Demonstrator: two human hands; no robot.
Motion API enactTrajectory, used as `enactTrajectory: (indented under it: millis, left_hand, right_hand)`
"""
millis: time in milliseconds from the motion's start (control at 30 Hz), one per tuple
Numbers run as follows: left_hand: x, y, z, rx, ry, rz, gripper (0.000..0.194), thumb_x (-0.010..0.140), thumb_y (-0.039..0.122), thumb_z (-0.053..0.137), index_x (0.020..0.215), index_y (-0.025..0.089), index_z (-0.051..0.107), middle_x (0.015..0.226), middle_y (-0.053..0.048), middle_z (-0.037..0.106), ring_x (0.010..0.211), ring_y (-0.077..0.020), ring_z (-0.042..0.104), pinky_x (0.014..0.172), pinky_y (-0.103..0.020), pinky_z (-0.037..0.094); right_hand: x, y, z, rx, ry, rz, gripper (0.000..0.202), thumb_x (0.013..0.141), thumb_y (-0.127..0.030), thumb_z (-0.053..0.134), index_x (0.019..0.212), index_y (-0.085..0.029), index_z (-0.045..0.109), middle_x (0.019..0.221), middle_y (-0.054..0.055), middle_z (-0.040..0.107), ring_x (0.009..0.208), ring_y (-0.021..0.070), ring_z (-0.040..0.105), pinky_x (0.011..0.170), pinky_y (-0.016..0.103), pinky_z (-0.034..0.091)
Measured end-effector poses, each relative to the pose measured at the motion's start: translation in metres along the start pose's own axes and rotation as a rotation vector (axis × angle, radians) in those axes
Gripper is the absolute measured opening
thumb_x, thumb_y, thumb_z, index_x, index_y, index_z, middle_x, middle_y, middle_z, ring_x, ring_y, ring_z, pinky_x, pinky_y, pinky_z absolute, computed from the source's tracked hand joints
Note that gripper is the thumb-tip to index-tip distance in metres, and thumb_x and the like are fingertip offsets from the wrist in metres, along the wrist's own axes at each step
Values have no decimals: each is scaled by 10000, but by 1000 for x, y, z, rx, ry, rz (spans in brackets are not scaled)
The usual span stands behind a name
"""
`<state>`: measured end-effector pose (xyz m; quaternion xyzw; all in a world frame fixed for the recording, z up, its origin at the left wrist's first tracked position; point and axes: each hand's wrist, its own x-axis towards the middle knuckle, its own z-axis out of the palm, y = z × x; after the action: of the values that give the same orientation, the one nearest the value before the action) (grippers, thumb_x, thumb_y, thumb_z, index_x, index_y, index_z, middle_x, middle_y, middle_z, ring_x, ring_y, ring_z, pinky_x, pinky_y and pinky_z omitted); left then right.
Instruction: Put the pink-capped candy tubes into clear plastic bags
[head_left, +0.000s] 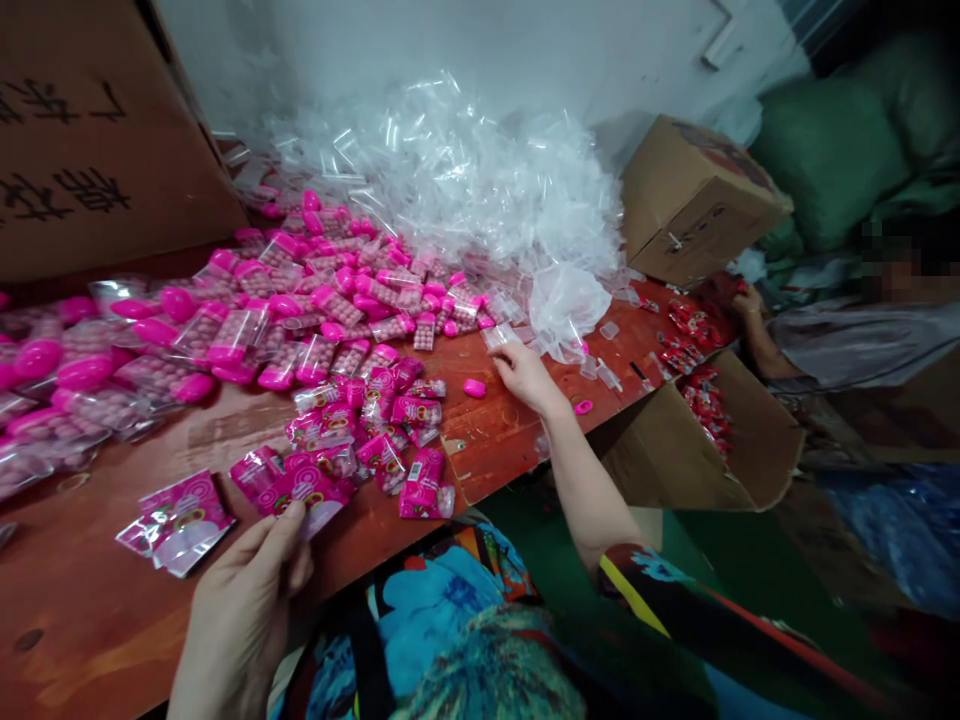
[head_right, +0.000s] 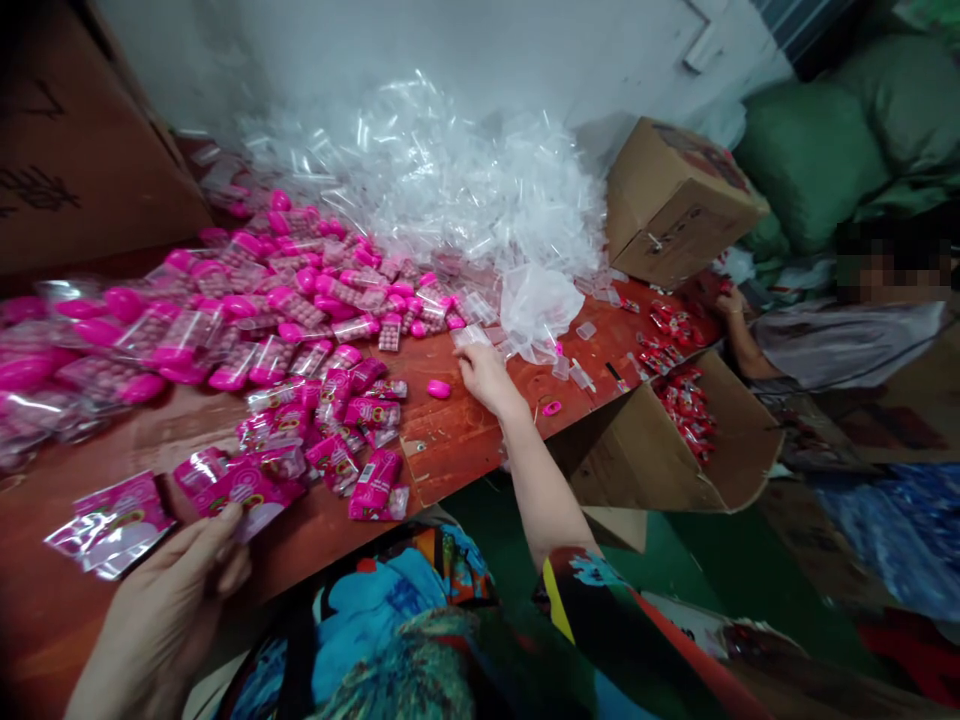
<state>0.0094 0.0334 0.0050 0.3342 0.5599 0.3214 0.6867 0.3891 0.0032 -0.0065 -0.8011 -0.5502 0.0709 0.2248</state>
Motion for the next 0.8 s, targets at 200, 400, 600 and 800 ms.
enactTrajectory:
  millis: [200, 400, 600, 800]
  left_hand:
    - [-7, 11, 3, -76, -35, -81, 430, 616, 459, 866, 555, 162, 561, 426, 52, 390, 425, -65, 333, 418, -193, 277]
    - [-8, 18, 17, -120, -53, -54, 438, 592, 480, 876, 565, 159, 580, 403, 56, 396, 409, -54, 321, 423, -192, 265]
    - [-12, 16, 16, -148, -34, -30, 435, 613, 474, 871, 583, 160, 571, 406, 61, 399, 409, -52, 325, 420, -188, 254]
    - [-15, 22, 2, -254, 25, -19, 404, 598, 406, 893, 594, 158, 573, 436, 77, 383, 400, -43, 314, 402, -187, 257]
  right_hand:
    - [-15, -10, 10, 46, 96, -24, 222, 873, -125, 503, 948, -144, 711, 1037, 157, 694, 1069, 284, 582, 1022, 481, 412]
    - [29, -48, 46, 232, 173, 44, 272, 952, -324, 479, 1099, -166, 646, 969, 107, 718, 881, 235, 657, 833, 372, 504]
    - [65, -76, 75, 360, 196, 147, 481, 841, -319, 642, 1257, -111, 520, 809, 72, 666, 763, 243, 626, 768, 371, 481]
    - [45, -74, 67, 603, 99, 71, 506, 871, -333, 531, 1339, -149, 474, 789, -18, 600, 714, 155, 612, 700, 279, 499]
